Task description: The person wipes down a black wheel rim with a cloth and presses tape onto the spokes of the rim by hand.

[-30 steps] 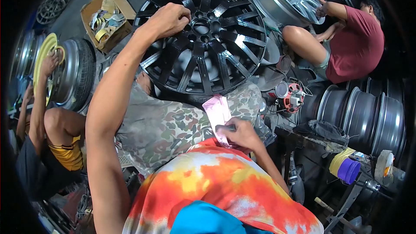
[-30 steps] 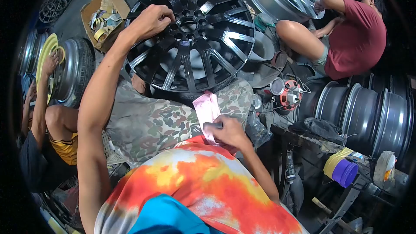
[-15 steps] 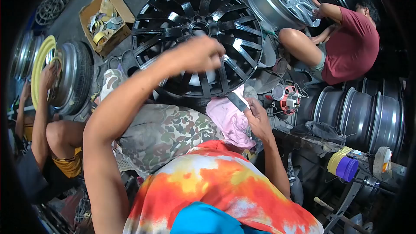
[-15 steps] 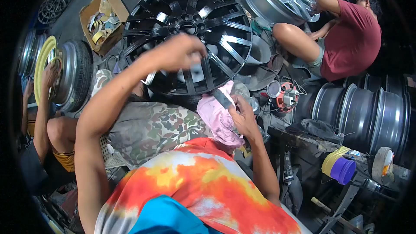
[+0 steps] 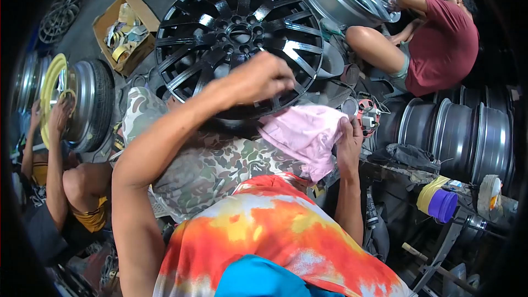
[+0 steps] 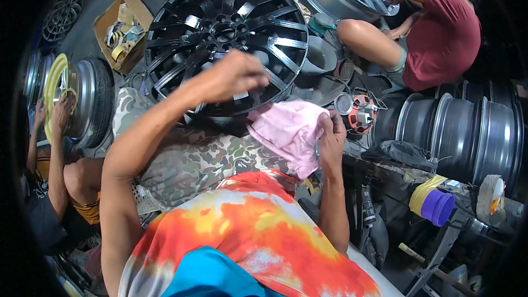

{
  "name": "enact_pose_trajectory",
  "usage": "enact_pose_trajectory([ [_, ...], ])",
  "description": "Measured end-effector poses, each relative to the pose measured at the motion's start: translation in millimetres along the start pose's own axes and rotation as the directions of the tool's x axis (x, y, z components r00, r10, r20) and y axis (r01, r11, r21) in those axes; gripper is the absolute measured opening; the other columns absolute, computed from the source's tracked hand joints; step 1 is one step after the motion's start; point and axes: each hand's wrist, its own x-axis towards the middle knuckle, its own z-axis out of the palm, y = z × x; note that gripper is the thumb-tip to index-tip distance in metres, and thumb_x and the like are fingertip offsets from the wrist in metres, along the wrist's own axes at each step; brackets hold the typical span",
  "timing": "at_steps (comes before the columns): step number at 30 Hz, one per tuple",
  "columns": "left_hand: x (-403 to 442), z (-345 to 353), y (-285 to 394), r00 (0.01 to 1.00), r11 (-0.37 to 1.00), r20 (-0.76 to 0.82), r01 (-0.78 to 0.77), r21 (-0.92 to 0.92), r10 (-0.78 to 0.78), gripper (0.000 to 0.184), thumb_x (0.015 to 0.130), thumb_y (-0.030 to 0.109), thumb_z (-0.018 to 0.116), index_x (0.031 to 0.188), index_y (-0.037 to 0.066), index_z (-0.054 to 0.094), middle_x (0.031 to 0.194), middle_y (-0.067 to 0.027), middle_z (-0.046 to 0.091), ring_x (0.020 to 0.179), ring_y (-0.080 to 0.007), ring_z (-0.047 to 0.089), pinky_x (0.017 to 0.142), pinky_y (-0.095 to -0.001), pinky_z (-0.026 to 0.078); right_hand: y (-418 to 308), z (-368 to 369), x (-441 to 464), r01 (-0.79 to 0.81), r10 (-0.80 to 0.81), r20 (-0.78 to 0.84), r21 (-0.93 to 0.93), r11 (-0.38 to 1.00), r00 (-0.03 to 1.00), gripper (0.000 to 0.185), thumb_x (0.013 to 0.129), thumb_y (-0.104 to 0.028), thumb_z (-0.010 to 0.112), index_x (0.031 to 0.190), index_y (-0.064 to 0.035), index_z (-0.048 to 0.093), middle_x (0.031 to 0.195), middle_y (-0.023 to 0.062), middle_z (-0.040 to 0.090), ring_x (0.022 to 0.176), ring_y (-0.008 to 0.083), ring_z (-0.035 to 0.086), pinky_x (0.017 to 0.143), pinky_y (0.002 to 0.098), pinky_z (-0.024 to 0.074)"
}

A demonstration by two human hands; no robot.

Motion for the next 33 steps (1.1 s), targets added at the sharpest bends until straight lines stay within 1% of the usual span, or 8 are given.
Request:
enact_pose_trajectory([
  [3,4,-41,2,0.979,0.996,-0.194,0.075,0.039,-0.066,0.018,0.097,0.009,0.071,0.11,-0.001,0.078,0.093,-0.0128,0.076,0.082,-0.0187,0.072,0.076,-0.0334,0.057,-18,41,4,0.178,-0.124,0.156,-0.41,0.894,0.98,0.025,0.098,-0.016,0.072,0.117,-0.0008,0.063,0.104,0.004,0.066,0.097,0.0154,0.061,0.087,0.0281,0.0479],
  [7,-2,-59,-5,0.949,0.987,-0.289,0.151,0.057,-0.128,0.019,0.097,0.01,0.07,0.111,-0.001,0.076,0.09,-0.0117,0.074,0.077,-0.0195,0.07,0.072,-0.0345,0.056,8,92,13,0.706,-0.246,0.661,-0.653,0.276,0.708,0.067,0.079,-0.003,0.072,0.143,-0.0039,0.052,0.14,0.0147,0.057,0.113,0.0429,0.066,0.099,0.042,0.0557],
  [12,-10,-62,-12,0.961,0.966,-0.276,0.098,0.24,-0.029,0.02,0.093,0.012,0.07,0.108,-0.001,0.075,0.091,-0.0166,0.071,0.085,-0.0358,0.068,0.075,-0.0409,0.052,14,107,46,0.675,-0.009,0.675,-0.737,-0.023,0.737,0.046,0.082,-0.002,0.065,0.127,-0.0035,0.059,0.136,0.0116,0.061,0.102,0.0351,0.07,0.085,0.047,0.058],
  [15,-14,-63,-16,0.962,0.953,-0.27,0.063,0.296,0.021,0.021,0.087,0.006,0.068,0.105,-0.002,0.074,0.09,-0.0173,0.07,0.086,-0.0375,0.068,0.075,-0.0423,0.052,13,107,43,0.628,0.038,0.628,-0.778,0.016,0.777,0.048,0.081,0.003,0.062,0.129,-0.0039,0.061,0.135,0.0124,0.062,0.103,0.0366,0.071,0.084,0.0469,0.0585],
  [17,-15,-64,-16,0.962,0.952,-0.272,0.046,0.302,0.039,0.022,0.086,0.005,0.068,0.105,-0.002,0.074,0.091,-0.0175,0.069,0.087,-0.0377,0.068,0.076,-0.0425,0.052,17,92,37,0.714,-0.194,0.687,-0.666,0.215,0.7,0.059,0.078,0.008,0.059,0.136,-0.0065,0.061,0.133,0.0137,0.062,0.105,0.0385,0.07,0.086,0.0467,0.0587],
  [26,-18,-77,-11,0.962,0.931,-0.265,0.036,0.363,0.066,0.024,0.084,0.007,0.069,0.106,-0.002,0.074,0.095,-0.0174,0.071,0.091,-0.0381,0.07,0.08,-0.0418,0.055,22,93,21,0.726,-0.377,0.635,-0.662,0.186,0.675,0.06,0.077,0.006,0.061,0.135,-0.0063,0.063,0.125,0.0145,0.062,0.102,0.0395,0.068,0.085,0.0492,0.0557],
  [30,-19,-76,-14,0.952,0.92,-0.279,-0.007,0.393,0.126,0.023,0.084,0.006,0.068,0.105,-0.002,0.074,0.096,-0.0172,0.071,0.09,-0.0387,0.069,0.081,-0.0428,0.055,17,105,-8,0.565,-0.358,0.445,-0.725,0.394,0.821,0.044,0.074,0.002,0.07,0.118,-0.0025,0.065,0.118,0.0188,0.063,0.1,0.0434,0.066,0.087,0.0486,0.0542],
  [33,-22,-82,-10,0.955,0.918,-0.284,0.036,0.395,0.085,0.022,0.086,0.005,0.068,0.106,-0.002,0.074,0.096,-0.0174,0.071,0.09,-0.039,0.069,0.081,-0.0435,0.055,15,72,-39,0.422,0.082,0.656,-0.571,0.704,0.751,0.046,0.078,-0.009,0.077,0.12,0.0046,0.067,0.115,0.0211,0.071,0.108,0.0368,0.07,0.095,0.0428,0.0534],
])
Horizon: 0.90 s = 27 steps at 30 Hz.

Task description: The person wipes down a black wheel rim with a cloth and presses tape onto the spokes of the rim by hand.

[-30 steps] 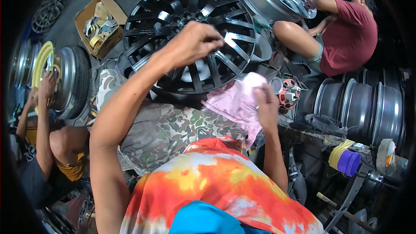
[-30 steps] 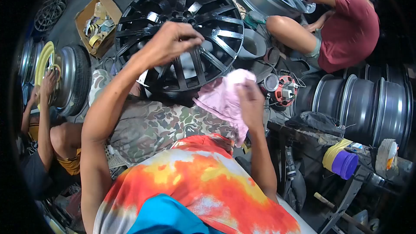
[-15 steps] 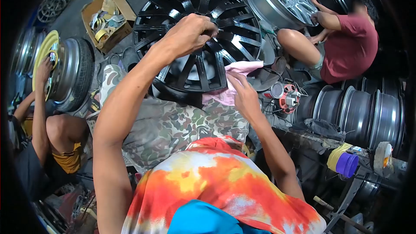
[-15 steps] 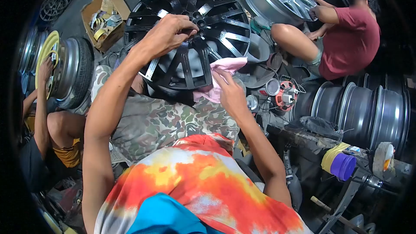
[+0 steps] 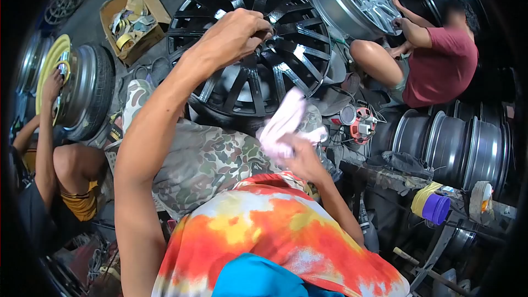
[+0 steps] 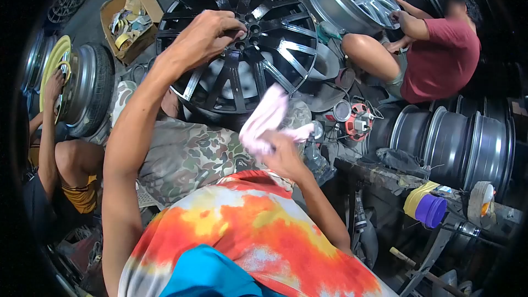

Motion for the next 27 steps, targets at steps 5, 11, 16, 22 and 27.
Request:
enact_pose_trajectory([
  [5,3,-13,4,0.991,0.999,-0.126,0.051,0.011,-0.049,0.017,0.096,0.012,0.069,0.107,-0.001,0.073,0.09,-0.0188,0.07,0.083,-0.0384,0.067,0.074,-0.0428,0.053,-25,-44,-35,-0.396,0.491,-0.034,0.544,0.739,0.87,0.036,0.092,-0.01,0.074,0.124,0.0059,0.069,0.112,0.0115,0.077,0.103,0.0191,0.072,0.095,0.0337,0.0553],
  [11,2,-34,-5,0.979,0.988,-0.163,0.135,0.079,-0.121,0.022,0.101,0.019,0.068,0.113,0.001,0.075,0.102,-0.0182,0.076,0.086,-0.0366,0.071,0.078,-0.0405,0.056,15,-80,35,-0.019,0.069,-0.529,0.1,0.995,0.846,0.033,0.096,-0.005,0.069,0.127,0.005,0.067,0.121,0.0148,0.072,0.109,0.023,0.069,0.096,0.036,0.0536],
  [16,0,-39,-17,0.955,0.973,-0.241,0.205,0.11,-0.174,0.025,0.1,0.021,0.069,0.112,-0.001,0.076,0.103,-0.0214,0.076,0.085,-0.0371,0.071,0.078,-0.0404,0.056,7,-30,141,0.239,-0.391,-0.329,-0.416,0.877,0.86,0.046,0.089,0.003,0.061,0.134,0.0014,0.064,0.131,0.0236,0.063,0.123,0.0436,0.062,0.104,0.0456,0.0481],
  [22,4,-35,-17,0.953,0.962,-0.178,0.263,0.075,-0.246,0.028,0.1,0.023,0.069,0.112,-0.001,0.076,0.099,-0.0221,0.075,0.082,-0.037,0.07,0.076,-0.0399,0.055,-10,-24,197,0.068,-0.23,-0.306,-0.459,0.886,0.924,0.037,0.088,-0.009,0.068,0.124,-0.0033,0.071,0.126,0.0215,0.064,0.107,0.0433,0.067,0.094,0.0489,0.0539],
  [27,4,-40,-18,0.949,0.957,-0.185,0.275,0.097,-0.254,0.028,0.102,0.025,0.067,0.112,0.0,0.076,0.095,-0.0212,0.075,0.079,-0.0369,0.068,0.077,-0.041,0.054,-2,-16,119,0.233,-0.417,-0.305,-0.494,0.838,0.856,0.046,0.084,-0.002,0.07,0.13,-0.0022,0.067,0.127,0.0203,0.064,0.119,0.0433,0.061,0.103,0.0484,0.0479],
])
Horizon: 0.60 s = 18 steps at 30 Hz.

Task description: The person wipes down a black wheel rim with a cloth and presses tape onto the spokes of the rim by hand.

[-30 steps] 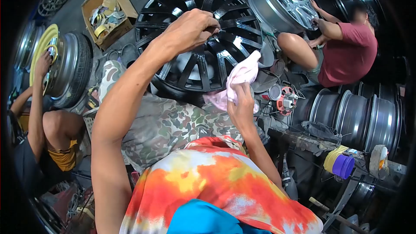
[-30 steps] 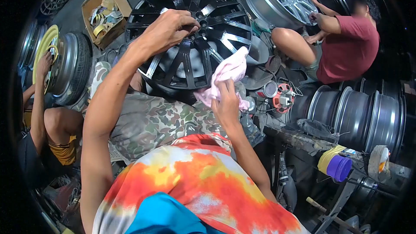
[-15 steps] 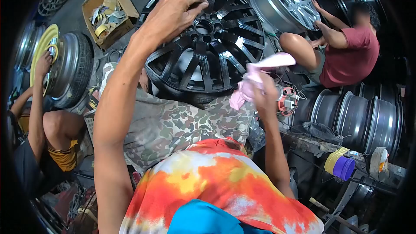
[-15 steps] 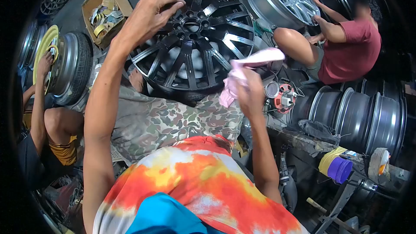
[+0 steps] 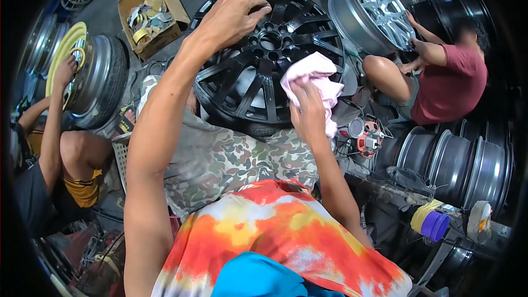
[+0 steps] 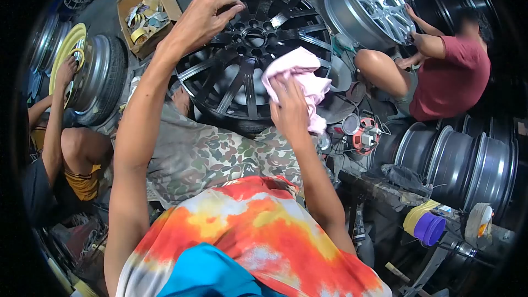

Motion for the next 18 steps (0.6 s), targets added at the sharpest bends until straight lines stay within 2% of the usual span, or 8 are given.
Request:
enact_pose_trajectory([
  [3,1,0,-5,1.0,1.0,-0.014,-0.017,0.0,0.017,0.029,0.102,0.025,0.067,0.113,0.0,0.076,0.095,-0.022,0.074,0.081,-0.0379,0.07,0.077,-0.0412,0.055,-18,-19,-54,-0.075,0.075,0.004,-0.096,0.993,0.997,0.043,0.08,-0.003,0.07,0.123,-0.0018,0.068,0.121,0.0185,0.065,0.117,0.0441,0.059,0.1,0.0511,0.0483],
  [6,2,3,-5,0.997,0.997,-0.046,-0.067,0.031,0.068,0.029,0.101,0.025,0.067,0.112,0.0,0.076,0.095,-0.0221,0.074,0.081,-0.0383,0.07,0.078,-0.0413,0.055,-22,-28,-53,-0.145,0.15,0.034,-0.123,0.982,0.988,0.037,0.081,-0.006,0.07,0.118,-0.002,0.067,0.121,0.0184,0.064,0.116,0.0421,0.058,0.098,0.0499,0.0484],
  [8,5,6,0,1.0,0.999,-0.015,-0.012,-0.032,0.011,0.029,0.102,0.025,0.067,0.113,0.001,0.076,0.096,-0.0217,0.074,0.083,-0.0389,0.07,0.079,-0.042,0.055,-20,-32,-41,-0.166,0.173,0.024,-0.178,0.97,0.985,0.03,0.082,-0.01,0.071,0.111,-0.0024,0.067,0.118,0.0179,0.063,0.112,0.0405,0.057,0.095,0.0492,0.0487],
  [14,-6,-5,-2,0.999,1.0,-0.043,-0.016,-0.015,0.015,0.029,0.101,0.026,0.067,0.113,0.001,0.076,0.094,-0.0215,0.074,0.08,-0.0402,0.067,0.076,-0.0423,0.053,-9,-20,-34,-0.21,0.208,0.097,0.007,0.978,0.973,0.028,0.085,-0.015,0.069,0.11,-0.0007,0.068,0.111,0.0174,0.064,0.104,0.041,0.058,0.091,0.0494,0.049],
  [15,-7,-7,-3,0.999,1.0,-0.032,0.007,-0.004,-0.008,0.03,0.101,0.027,0.067,0.113,0.001,0.076,0.094,-0.0218,0.073,0.08,-0.0404,0.067,0.077,-0.0426,0.053,-9,-17,-33,-0.159,0.158,0.029,0.023,0.987,0.987,0.027,0.088,-0.013,0.066,0.111,-0.0001,0.069,0.101,0.0174,0.067,0.094,0.0319,0.065,0.087,0.0445,0.0514],
  [16,-9,-8,-4,1.0,1.0,-0.028,0.004,-0.003,-0.004,0.03,0.101,0.027,0.067,0.113,0.001,0.076,0.094,-0.0218,0.073,0.08,-0.0404,0.067,0.077,-0.0426,0.053,-7,-18,-37,-0.162,0.162,0.026,0.025,0.986,0.987,0.027,0.088,-0.013,0.066,0.111,-0.0001,0.069,0.101,0.0174,0.067,0.094,0.0319,0.065,0.087,0.0445,0.0514],
  [17,-10,-8,-4,1.0,1.0,-0.029,0.006,-0.008,-0.006,0.03,0.101,0.026,0.067,0.113,0.0,0.076,0.094,-0.0223,0.073,0.08,-0.0408,0.067,0.077,-0.043,0.053,-5,-23,-45,-0.389,0.354,0.177,0.234,0.891,0.918,0.028,0.089,-0.012,0.063,0.113,0.0006,0.07,0.096,0.0158,0.069,0.09,0.0253,0.066,0.084,0.0413,0.052],
  [18,-10,-8,-4,1.0,1.0,-0.031,0.007,-0.014,-0.007,0.03,0.101,0.026,0.067,0.113,0.0,0.076,0.093,-0.0228,0.073,0.081,-0.0412,0.067,0.077,-0.0435,0.053,-8,-29,-52,-0.598,0.483,0.358,0.389,0.701,0.799,0.03,0.089,-0.011,0.06,0.115,0.0013,0.071,0.091,0.0142,0.071,0.086,0.0187,0.068,0.082,0.038,0.0525],
])
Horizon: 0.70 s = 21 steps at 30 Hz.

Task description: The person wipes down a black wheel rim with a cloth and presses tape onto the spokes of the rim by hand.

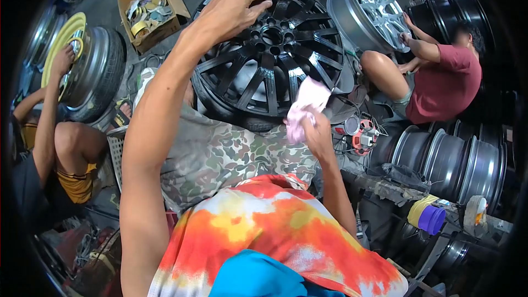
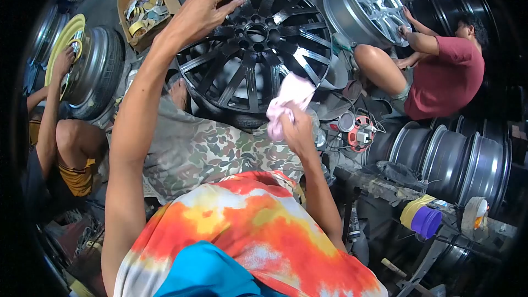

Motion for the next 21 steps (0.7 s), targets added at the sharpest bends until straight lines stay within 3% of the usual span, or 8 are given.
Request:
enact_pose_trajectory([
  [4,-5,5,0,0.999,0.999,0.003,-0.045,0.006,0.045,0.03,0.102,0.026,0.066,0.111,-0.001,0.075,0.094,-0.023,0.072,0.084,-0.0416,0.067,0.078,-0.044,0.053,8,-8,-80,-0.305,0.224,0.576,0.046,0.951,0.786,0.036,0.089,-0.012,0.066,0.121,0.0033,0.072,0.102,0.0083,0.076,0.097,0.0146,0.067,0.088,0.0319,0.0543],
  [7,-4,1,11,0.997,0.995,0.047,-0.058,0.075,0.055,0.032,0.105,0.027,0.062,0.111,-0.002,0.074,0.099,-0.021,0.073,0.092,-0.0413,0.068,0.083,-0.0432,0.053,27,-26,-95,-0.44,0.328,0.671,-0.002,0.898,0.665,0.041,0.088,-0.018,0.074,0.123,0.0016,0.071,0.112,0.0108,0.076,0.102,0.0182,0.068,0.093,0.0331,0.0528],
  [9,-2,10,14,0.991,0.997,0.113,-0.061,-0.035,0.065,0.033,0.106,0.028,0.06,0.113,-0.002,0.073,0.098,-0.0204,0.073,0.092,-0.0394,0.068,0.083,-0.0433,0.052,36,-30,-94,0.226,-0.075,0.263,-0.609,0.761,0.962,0.045,0.086,-0.019,0.078,0.127,-0.0002,0.069,0.12,0.0123,0.073,0.104,0.0238,0.068,0.096,0.0353,0.0515],
  [10,-4,18,14,0.981,0.988,0.177,-0.048,-0.147,0.074,0.035,0.108,0.029,0.057,0.115,-0.002,0.072,0.097,-0.0197,0.073,0.091,-0.0375,0.069,0.083,-0.0435,0.052,37,-33,-92,0.223,-0.079,0.255,-0.605,0.765,0.964,0.045,0.086,-0.019,0.078,0.127,-0.0002,0.069,0.12,0.0123,0.073,0.104,0.0238,0.068,0.096,0.0353,0.0515],
  [11,-7,35,7,0.973,0.96,0.174,-0.103,-0.259,0.151,0.04,0.111,0.033,0.052,0.117,0.0,0.073,0.08,-0.0135,0.067,0.077,-0.0255,0.066,0.073,-0.0401,0.051,13,-39,-79,0.238,-0.179,0.16,-0.544,0.804,0.971,0.048,0.085,-0.018,0.08,0.128,-0.0011,0.068,0.121,0.0137,0.071,0.105,0.0261,0.068,0.097,0.0364,0.0514],
  [14,-15,36,44,0.817,0.8,0.576,0.34,-0.495,0.009,0.051,0.114,0.044,0.045,0.12,0.004,0.075,0.065,0.0037,0.044,0.059,-0.0075,0.044,0.054,-0.0282,0.038,-34,-43,-48,0.274,-0.286,0.022,-0.369,0.888,0.958,0.045,0.087,-0.017,0.081,0.128,-0.0026,0.067,0.12,0.0162,0.069,0.102,0.0284,0.069,0.092,0.036,0.0531],
  [17,-16,41,57,0.736,0.688,0.674,0.454,-0.565,0.068,0.054,0.114,0.047,0.043,0.125,0.004,0.075,0.065,0.0053,0.046,0.059,-0.0063,0.044,0.055,-0.0272,0.037,-37,-22,-21,0.189,-0.183,-0.098,0.065,0.98,0.978,0.036,0.095,-0.016,0.076,0.127,-0.0016,0.065,0.116,0.0167,0.069,0.097,0.0256,0.07,0.086,0.0324,0.0549],
  [21,-16,46,63,0.738,0.663,0.665,0.441,-0.605,0.116,0.056,0.115,0.048,0.04,0.129,0.005,0.072,0.066,0.0062,0.042,0.062,-0.0069,0.041,0.06,-0.0261,0.039,-55,-5,12,0.032,0.022,-0.064,0.726,0.687,0.998,0.03,0.106,-0.019,0.066,0.13,-0.0009,0.06,0.108,0.0131,0.07,0.09,0.0178,0.07,0.078,0.0301,0.0552],
])
